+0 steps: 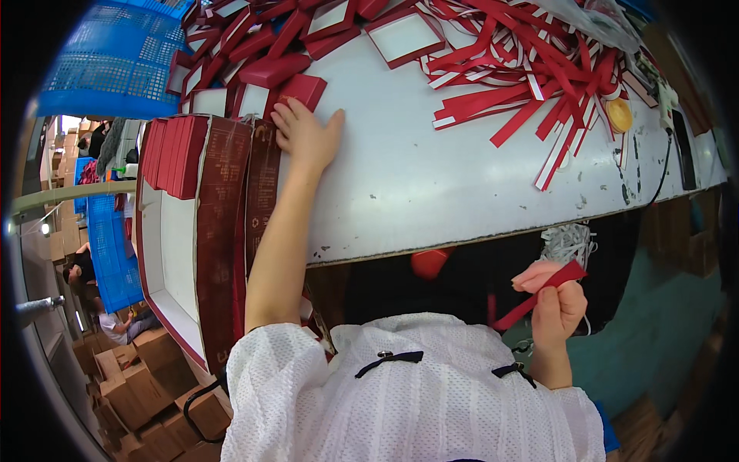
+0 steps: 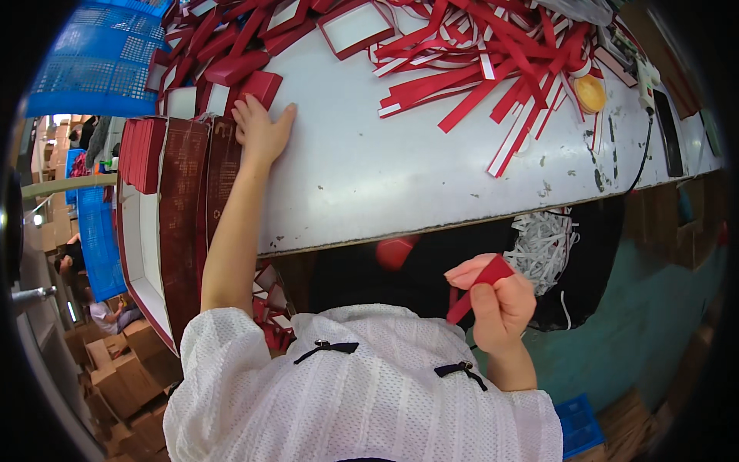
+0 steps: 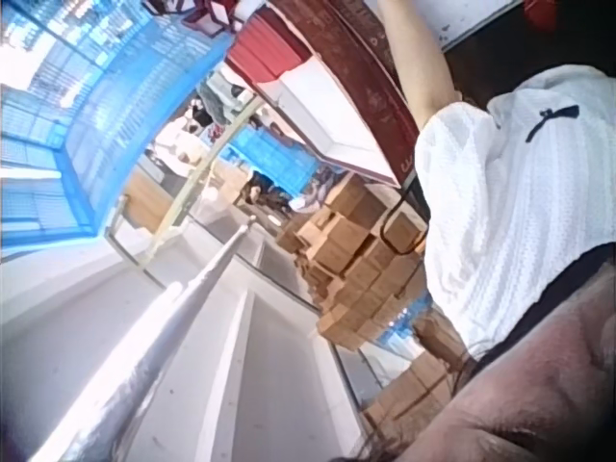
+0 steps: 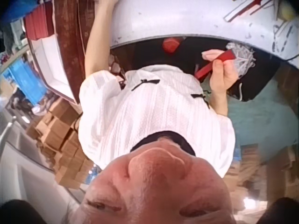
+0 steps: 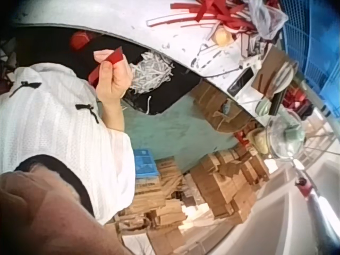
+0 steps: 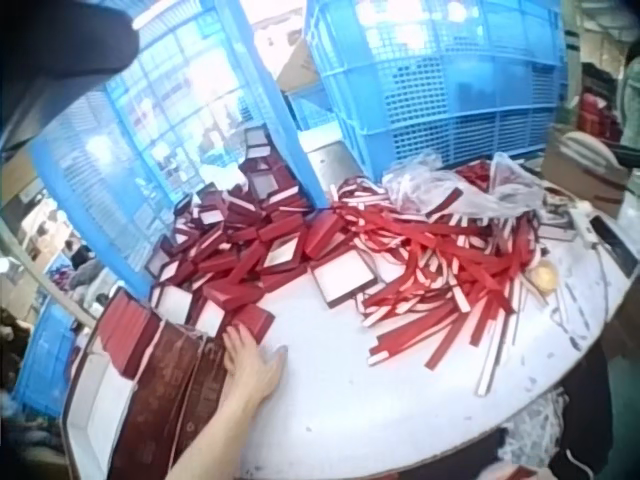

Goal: The person repeatedly wraps small red boxes with red ribbons by hand. They pick up a box, thread a ribbon through a slot, pull it tight, and place the finished box into a stack on the left. The process is repeated continuously throughout the clip.

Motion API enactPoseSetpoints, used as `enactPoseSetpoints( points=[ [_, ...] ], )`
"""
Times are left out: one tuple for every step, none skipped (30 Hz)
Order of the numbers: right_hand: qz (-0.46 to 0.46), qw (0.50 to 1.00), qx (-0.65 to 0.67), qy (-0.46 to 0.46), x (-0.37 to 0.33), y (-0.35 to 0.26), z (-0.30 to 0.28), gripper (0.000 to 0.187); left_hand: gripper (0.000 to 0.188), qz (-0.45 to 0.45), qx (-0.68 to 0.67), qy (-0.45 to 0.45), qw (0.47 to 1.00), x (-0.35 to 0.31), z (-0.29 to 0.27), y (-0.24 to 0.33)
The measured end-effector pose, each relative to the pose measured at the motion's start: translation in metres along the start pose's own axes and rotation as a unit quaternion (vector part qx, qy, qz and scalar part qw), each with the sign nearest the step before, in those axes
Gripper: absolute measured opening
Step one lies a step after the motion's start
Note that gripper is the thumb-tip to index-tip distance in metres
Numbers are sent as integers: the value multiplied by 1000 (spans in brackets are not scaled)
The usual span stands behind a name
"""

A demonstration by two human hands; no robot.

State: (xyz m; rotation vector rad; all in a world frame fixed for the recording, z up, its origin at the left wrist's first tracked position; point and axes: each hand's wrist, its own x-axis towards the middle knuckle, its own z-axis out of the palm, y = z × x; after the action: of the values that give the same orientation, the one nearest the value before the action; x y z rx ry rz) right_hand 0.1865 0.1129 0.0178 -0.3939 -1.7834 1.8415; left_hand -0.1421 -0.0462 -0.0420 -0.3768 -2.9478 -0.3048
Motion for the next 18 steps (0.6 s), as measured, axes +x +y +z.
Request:
enactPoseSetpoints(
  points=[
    [15,1000,2,-5,-1,1,3,15,75,63,-14,15,998,-2,4,3],
    [29,1000,4,-10,-2,2,6,15,74,125,-28,30,991,-4,7,7],
    [44,999,5,-15,-4,3,8,15,72,186,-42,44,981,-10,8,14],
    [44,998,12,-32,-2,6,10,15,71,219,-68,16,973,-17,6,22],
    [50,998,23,-41,0,6,10,15,71,252,-96,-12,963,-28,-2,36],
    [57,997,33,-50,3,5,11,15,67,293,-122,-12,948,-41,-7,43],
    [61,996,43,-57,4,5,11,15,66,303,-153,-48,939,-50,-14,46],
    [58,995,60,-57,5,6,11,17,65,313,-184,-83,928,-57,-21,48],
    [94,989,98,-60,6,8,9,18,64,319,-214,-119,916,-63,-27,47],
    [129,980,136,-63,7,9,7,20,61,317,-244,-128,908,-67,-30,44],
    [166,969,171,-63,8,11,3,21,62,341,-210,-110,910,-66,-34,46],
    [200,960,185,-67,11,14,2,23,63,364,-176,-92,910,-63,-39,49],
    [221,948,219,-70,15,14,2,23,64,385,-139,-70,910,-59,-43,49],
    [241,943,218,-73,19,17,1,23,69,354,-216,-173,893,-52,-39,45],
    [259,938,219,-75,22,21,2,23,70,349,-237,-196,885,-49,-40,44],
    [270,938,206,-66,26,23,2,23,71,344,-257,-220,876,-47,-42,45],
    [258,943,199,-64,29,27,-2,23,72,338,-277,-243,866,-48,-45,46],
    [245,953,172,-40,34,32,-7,22,71,372,-281,-235,853,-50,-50,52]
  ],
)
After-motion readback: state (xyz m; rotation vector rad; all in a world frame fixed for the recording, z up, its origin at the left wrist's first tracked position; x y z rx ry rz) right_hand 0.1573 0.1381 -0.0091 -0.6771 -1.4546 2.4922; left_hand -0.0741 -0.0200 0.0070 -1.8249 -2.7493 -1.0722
